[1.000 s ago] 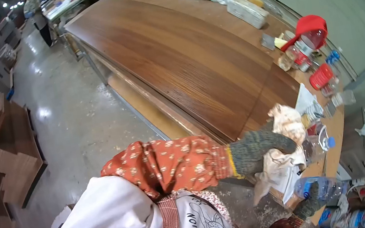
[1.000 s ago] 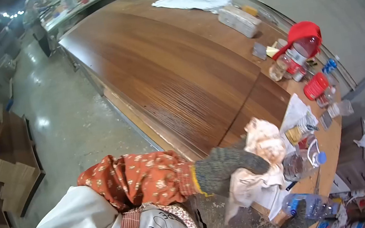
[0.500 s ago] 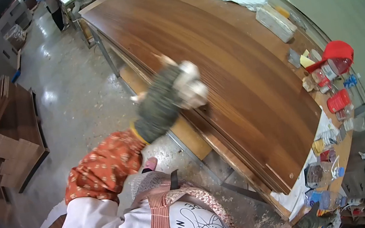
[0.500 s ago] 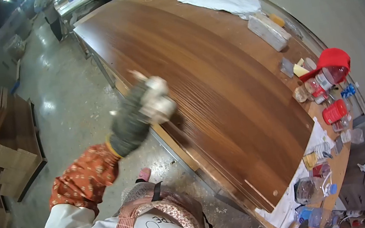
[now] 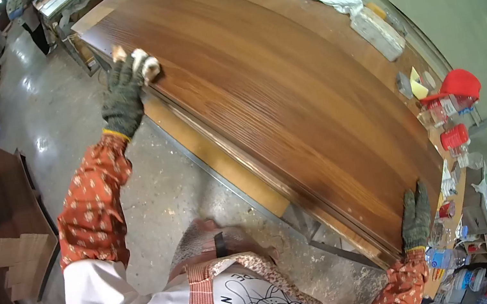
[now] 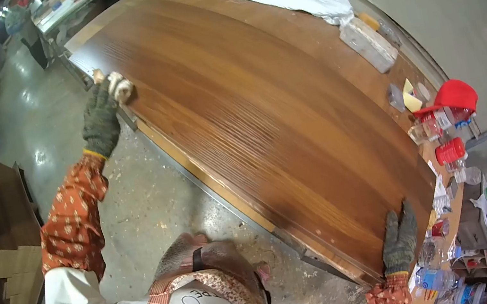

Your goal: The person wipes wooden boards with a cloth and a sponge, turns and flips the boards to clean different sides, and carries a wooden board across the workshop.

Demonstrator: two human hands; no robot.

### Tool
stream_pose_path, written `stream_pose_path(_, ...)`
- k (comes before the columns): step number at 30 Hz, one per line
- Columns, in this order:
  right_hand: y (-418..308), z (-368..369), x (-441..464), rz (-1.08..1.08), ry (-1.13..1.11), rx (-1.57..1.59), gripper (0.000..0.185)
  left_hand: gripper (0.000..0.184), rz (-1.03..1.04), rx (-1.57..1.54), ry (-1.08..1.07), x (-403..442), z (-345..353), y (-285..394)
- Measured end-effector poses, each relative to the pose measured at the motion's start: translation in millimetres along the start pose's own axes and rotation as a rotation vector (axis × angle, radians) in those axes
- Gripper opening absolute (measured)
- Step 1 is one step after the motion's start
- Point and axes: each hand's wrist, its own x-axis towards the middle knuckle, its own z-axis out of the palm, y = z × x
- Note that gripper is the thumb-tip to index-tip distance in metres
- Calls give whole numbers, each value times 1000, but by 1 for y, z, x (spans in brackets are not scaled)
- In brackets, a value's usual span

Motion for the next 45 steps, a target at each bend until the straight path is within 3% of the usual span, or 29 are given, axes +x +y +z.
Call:
stream_pose_path(2,-7,-4,0,-8,-33,-57,48,54,-143,114,-81,2,13,-37)
stream_pose_path(5,-11,-8,-2,12,-65,-53,47,44,-371,-452,63,-7,48,-38)
stream_pose_path(7,-13,-6,0,61,-94,-42,45,35,-286,-934,10,-4,32,-10)
stream_pose_path(8,-12,-6,1,98,-111,-48,45,31,-168,-927,-19,-7,15,13)
stream_pose_path(11,20,8,8,146,-112,58,45,43,61,-321,-69,-17,-33,57)
stream_pose_path(15,50,14,5,187,-79,308,46,52,28,-172,-125,-14,11,-21)
stream_pose_path(18,36,15,17,297,-66,301,48,40,-309,-234,-77,7,50,-123)
stream_pose_path(19,23,14,19,359,-54,266,49,36,-244,-205,-89,10,74,-170)
stream_pose_path(21,-9,6,22,490,-20,199,51,46,-293,-293,-29,23,104,-232)
stream_pose_path(23,-35,-2,20,580,6,166,54,48,-468,-308,-101,38,100,-256)
stream_pose_path(26,-84,-15,18,600,26,123,56,47,-1123,-345,-344,48,114,-281)
stream_pose_path(28,-146,-24,25,590,35,52,54,49,-956,-205,40,19,142,-280)
stream_pose_path(29,-91,-15,18,474,-4,63,50,49,-862,-140,230,9,150,-273)
stream_pose_path(30,-35,-5,11,356,-42,79,47,47,-945,-309,156,23,120,-232)
stream_pose_path(31,6,3,7,240,-80,100,45,43,-862,-288,116,13,125,-209)
stream_pose_path(32,48,9,4,277,-75,207,45,45,-576,-386,352,-1,129,-173)
stream_pose_path(33,78,14,3,315,-66,313,45,52,-474,-406,412,8,108,-132)
stream_pose_path(34,72,13,-1,354,-41,395,45,58,-423,-453,273,11,83,-103)
stream_pose_path(35,35,14,-1,453,25,609,45,54,-471,-546,292,10,68,-66)
stream_pose_path(37,-25,17,0,556,157,895,46,38,-373,-601,251,11,34,-3)
stream_pose_path(40,-15,-3,4,235,-99,-223,44,42,-372,-678,85,-5,-12,104)
stream_pose_path(41,-35,-6,6,246,-85,-279,43,55,-328,-702,43,-11,-24,133)
stream_pose_path(43,-38,-5,5,184,-42,-239,42,58,-178,-765,21,-27,-39,174)
stream_pose_path(45,-41,-5,8,155,-42,-204,41,58,-90,-746,-72,-28,-37,170)
